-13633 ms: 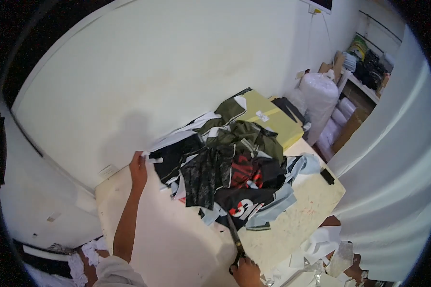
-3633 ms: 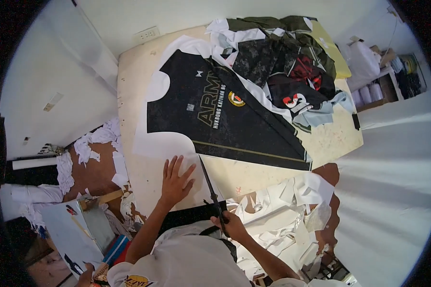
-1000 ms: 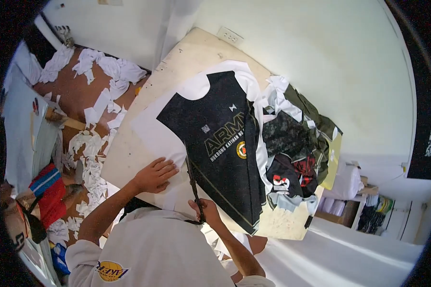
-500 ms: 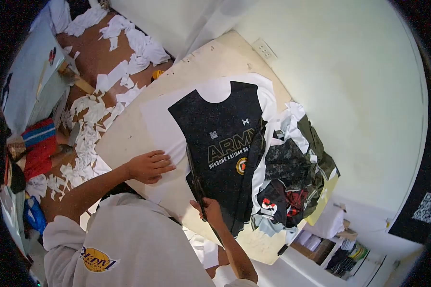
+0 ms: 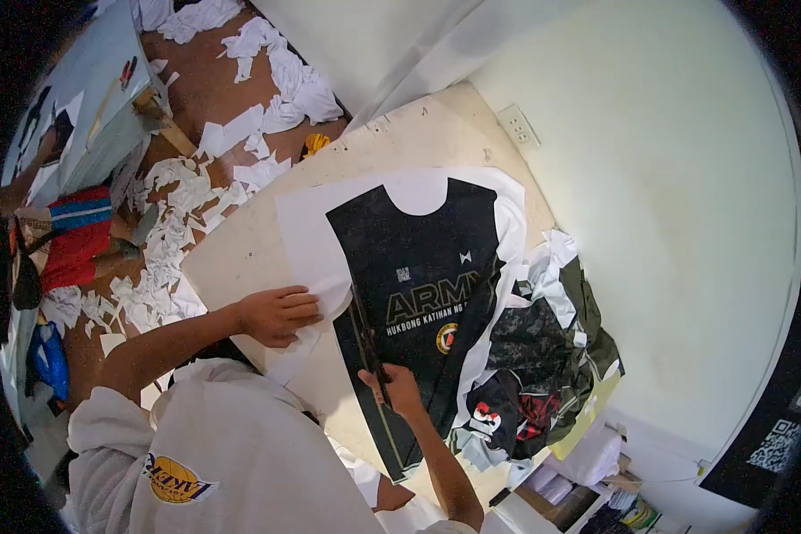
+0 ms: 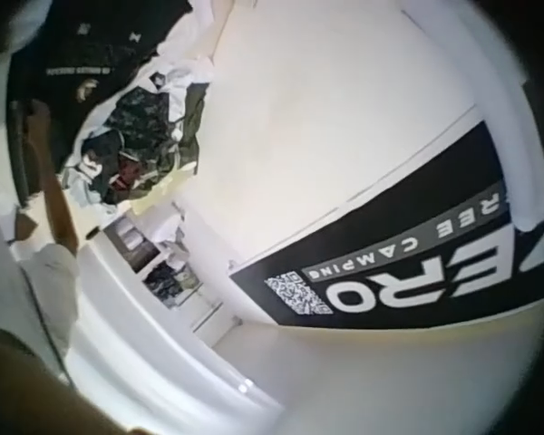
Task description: Cutting along the outlines of printed fabric patterns using scissors on a work table.
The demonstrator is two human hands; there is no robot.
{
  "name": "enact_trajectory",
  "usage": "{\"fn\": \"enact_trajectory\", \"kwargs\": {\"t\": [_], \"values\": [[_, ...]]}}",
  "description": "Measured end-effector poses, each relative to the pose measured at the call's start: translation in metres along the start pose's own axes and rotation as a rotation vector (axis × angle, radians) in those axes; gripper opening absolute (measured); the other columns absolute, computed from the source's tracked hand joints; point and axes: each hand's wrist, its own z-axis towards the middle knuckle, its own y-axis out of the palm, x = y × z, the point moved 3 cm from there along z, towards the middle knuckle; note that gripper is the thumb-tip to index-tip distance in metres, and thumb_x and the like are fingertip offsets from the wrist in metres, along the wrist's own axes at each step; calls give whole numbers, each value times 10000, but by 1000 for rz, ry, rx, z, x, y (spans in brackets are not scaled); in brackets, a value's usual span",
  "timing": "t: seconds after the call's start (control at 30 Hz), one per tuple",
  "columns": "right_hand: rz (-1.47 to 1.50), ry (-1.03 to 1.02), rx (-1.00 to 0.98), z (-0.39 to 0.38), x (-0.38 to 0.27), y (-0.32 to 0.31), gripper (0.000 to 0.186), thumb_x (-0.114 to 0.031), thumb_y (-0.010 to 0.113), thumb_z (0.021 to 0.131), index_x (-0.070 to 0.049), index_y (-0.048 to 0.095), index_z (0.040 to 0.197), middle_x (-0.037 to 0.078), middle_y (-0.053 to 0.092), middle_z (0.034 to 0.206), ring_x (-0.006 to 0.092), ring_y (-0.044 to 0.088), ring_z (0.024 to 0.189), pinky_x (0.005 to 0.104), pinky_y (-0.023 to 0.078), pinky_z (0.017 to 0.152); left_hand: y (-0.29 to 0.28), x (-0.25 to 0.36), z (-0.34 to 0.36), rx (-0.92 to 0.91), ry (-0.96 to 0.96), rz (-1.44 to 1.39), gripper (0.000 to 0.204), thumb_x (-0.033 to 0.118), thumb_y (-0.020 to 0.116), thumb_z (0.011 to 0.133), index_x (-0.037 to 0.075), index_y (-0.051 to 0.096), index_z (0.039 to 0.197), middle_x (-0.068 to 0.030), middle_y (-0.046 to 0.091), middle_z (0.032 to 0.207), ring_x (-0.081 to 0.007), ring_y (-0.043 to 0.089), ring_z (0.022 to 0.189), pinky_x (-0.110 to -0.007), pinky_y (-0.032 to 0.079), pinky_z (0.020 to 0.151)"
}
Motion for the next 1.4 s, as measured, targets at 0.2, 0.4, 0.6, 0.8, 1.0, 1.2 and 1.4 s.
{"fn": "enact_trajectory", "kwargs": {"t": [0.2,0.4,0.6,0.8,1.0,1.2,1.4], "values": [[-15,39,-30,4,-19,-10,372,-353,784,872,-88,575,714,-41,513,598,56,493,501,232,397,478,6,2,-1,102,27,19,590,261,654,797,-5,561,1316,-161,473,1435,-276,387,1394,-468,260,1198],[-196,-46,-36,34,-25,-29,400,-375,783,870,-83,570,697,-33,506,584,60,493,492,230,391,475,3,0,0,90,40,-34,558,247,659,794,-13,572,1280,-162,505,1364,-281,420,1354,-465,290,1176],[-277,-44,-52,48,-39,-43,542,-517,759,844,-77,555,603,-19,502,516,89,514,481,261,384,475,7,-2,3,91,45,-61,571,262,674,785,-24,567,1266,-164,518,1308,-292,467,1268,-471,316,1153],[-293,-72,-79,66,-62,-38,436,-438,787,850,-88,588,683,-42,492,555,57,488,489,233,378,460,6,-2,-1,140,67,-39,587,264,689,772,-29,568,1266,-159,535,1265,-300,472,1248,-486,324,1141],[-363,-70,-63,75,-81,-38,452,-455,788,842,-89,584,672,-40,491,550,61,486,483,231,387,460,9,-3,1,110,76,-57,568,263,686,780,-34,579,1252,-147,539,1256,-305,471,1251,-488,320,1140],[-342,-113,-55,91,-97,-27,458,-453,798,834,-84,584,667,-32,501,553,73,481,475,250,385,467,11,-5,0,145,82,-35,559,257,688,770,-32,586,1237,-146,539,1252,-310,483,1227,-491,326,1128],[-93,-142,-185,102,-105,-12,420,-392,773,876,-67,586,687,-13,528,575,82,504,482,258,392,457,15,4,-1,125,87,-47,548,280,684,781,-11,593,1236,-148,543,1251,-324,482,1231,-508,348,1106]]}}
